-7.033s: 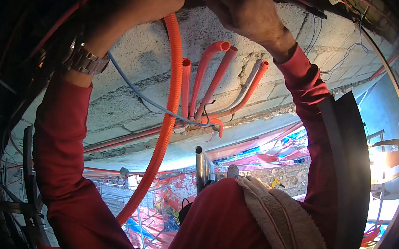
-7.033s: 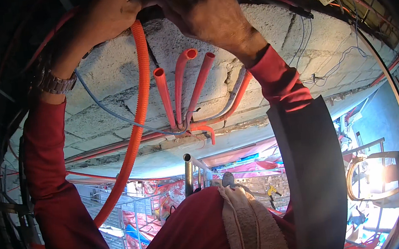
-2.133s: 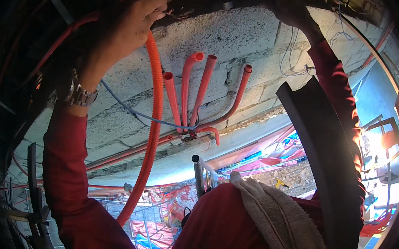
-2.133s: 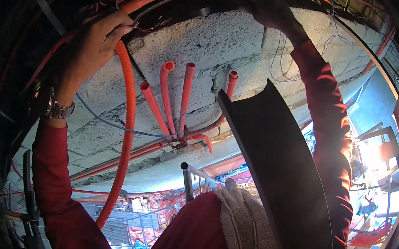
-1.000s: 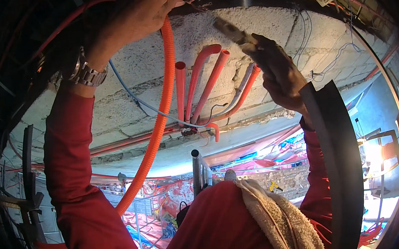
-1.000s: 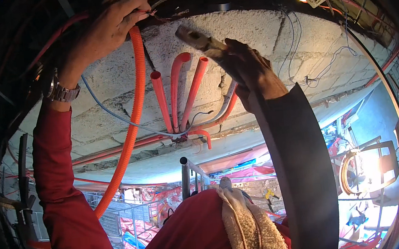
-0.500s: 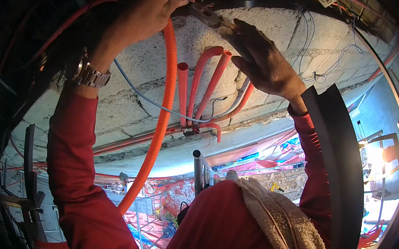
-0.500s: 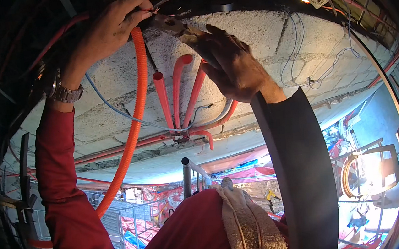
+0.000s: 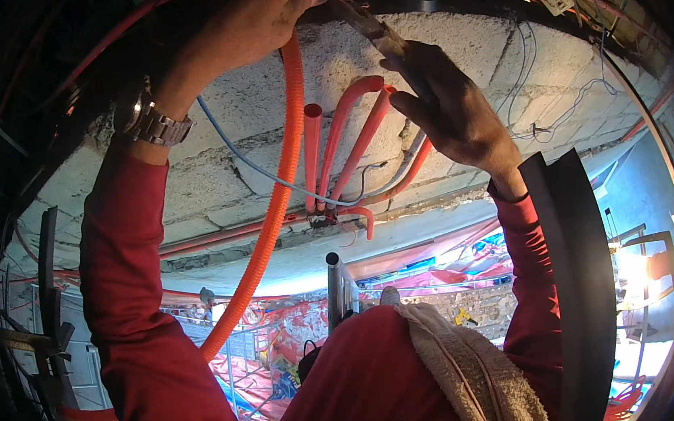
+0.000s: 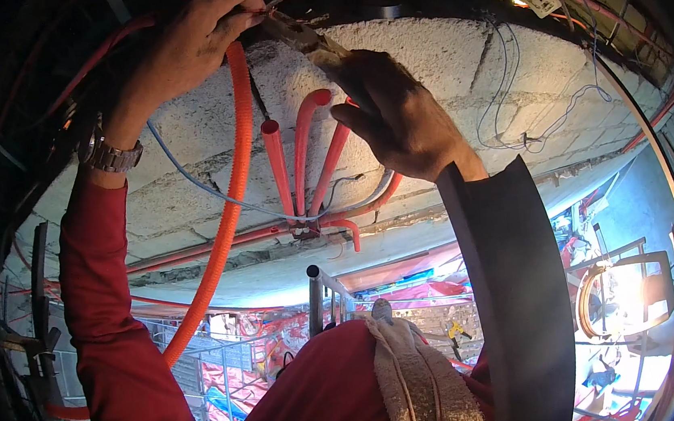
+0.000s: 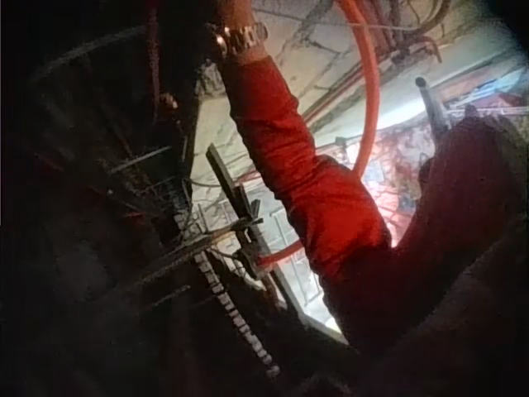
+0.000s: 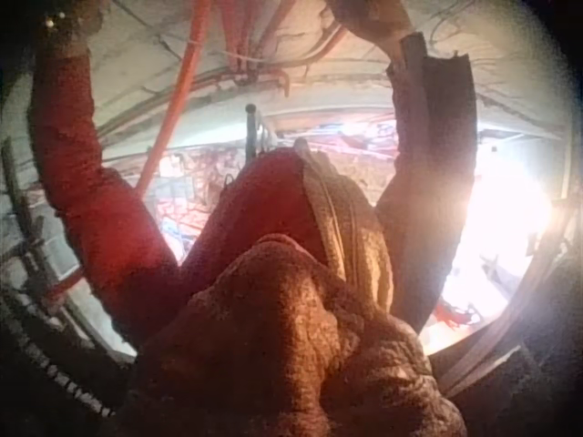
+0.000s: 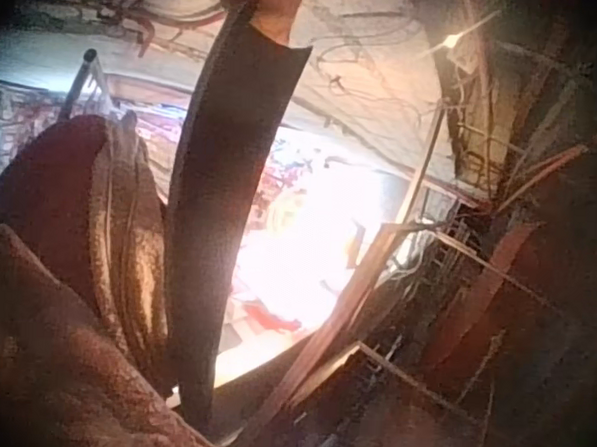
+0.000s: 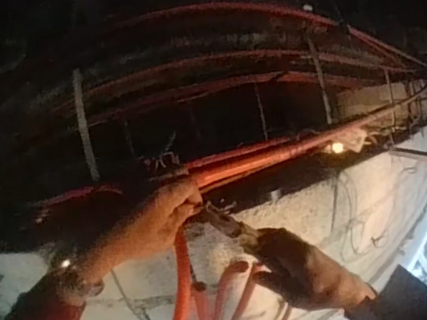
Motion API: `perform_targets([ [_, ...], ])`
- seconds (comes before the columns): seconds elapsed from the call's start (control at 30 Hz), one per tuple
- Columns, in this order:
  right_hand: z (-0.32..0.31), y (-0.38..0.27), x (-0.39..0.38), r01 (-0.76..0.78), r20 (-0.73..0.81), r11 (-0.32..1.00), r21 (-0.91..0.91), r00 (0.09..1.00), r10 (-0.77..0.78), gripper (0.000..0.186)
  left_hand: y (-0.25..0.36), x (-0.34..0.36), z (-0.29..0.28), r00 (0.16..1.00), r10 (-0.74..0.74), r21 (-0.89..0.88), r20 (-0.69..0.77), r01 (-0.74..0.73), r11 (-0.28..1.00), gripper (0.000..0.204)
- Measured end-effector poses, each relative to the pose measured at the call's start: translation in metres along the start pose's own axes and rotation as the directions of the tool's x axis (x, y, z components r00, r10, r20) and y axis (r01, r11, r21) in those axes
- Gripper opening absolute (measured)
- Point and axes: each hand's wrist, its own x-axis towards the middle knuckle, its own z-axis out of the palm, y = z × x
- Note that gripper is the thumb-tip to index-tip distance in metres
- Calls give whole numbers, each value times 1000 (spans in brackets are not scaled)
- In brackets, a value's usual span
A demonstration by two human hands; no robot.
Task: The person connects wires into a junction box and uses pliers to strip and twist electrical cables while working on a ceiling installation.
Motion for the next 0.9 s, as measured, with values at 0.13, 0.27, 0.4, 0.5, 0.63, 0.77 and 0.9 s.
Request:
perform_targets([
  [0.13, -28, 7, -11, 155, 128, 851, -502, 986, -104, 52, 1, 3, 7, 1000, 2, -100, 1, -2, 995, 6],
  [0.27, -45, 24, -11, -15, 142, 998, 61, 990, 6, 57, 6, 4, -4, 996, 85, 118, 39, -89, 989, 6],
  [0.4, -58, 32, 4, -88, 257, 932, 351, 966, -5, 61, -14, 2, 4, 965, 260, 72, -36, -257, 964, 6],
  [0.5, -63, 40, 16, 125, 254, 986, 112, 956, -150, 59, -11, 4, 4, 996, 6, -48, 90, -1, 999, 6],
  [0.63, -62, 35, 32, 394, 333, 906, -155, 884, -327, 50, -9, 3, -2, 993, 93, 44, 67, -96, 994, 8],
  [0.77, -62, 31, 38, 310, 321, 942, -126, 912, -257, 49, -6, 2, -5, 962, 266, 166, 61, -273, 948, 10],
  [0.9, -63, 35, 41, 391, 314, 889, -240, 897, -310, 47, -5, 5, -1, 993, 54, 11, 109, -56, 998, 14],
])
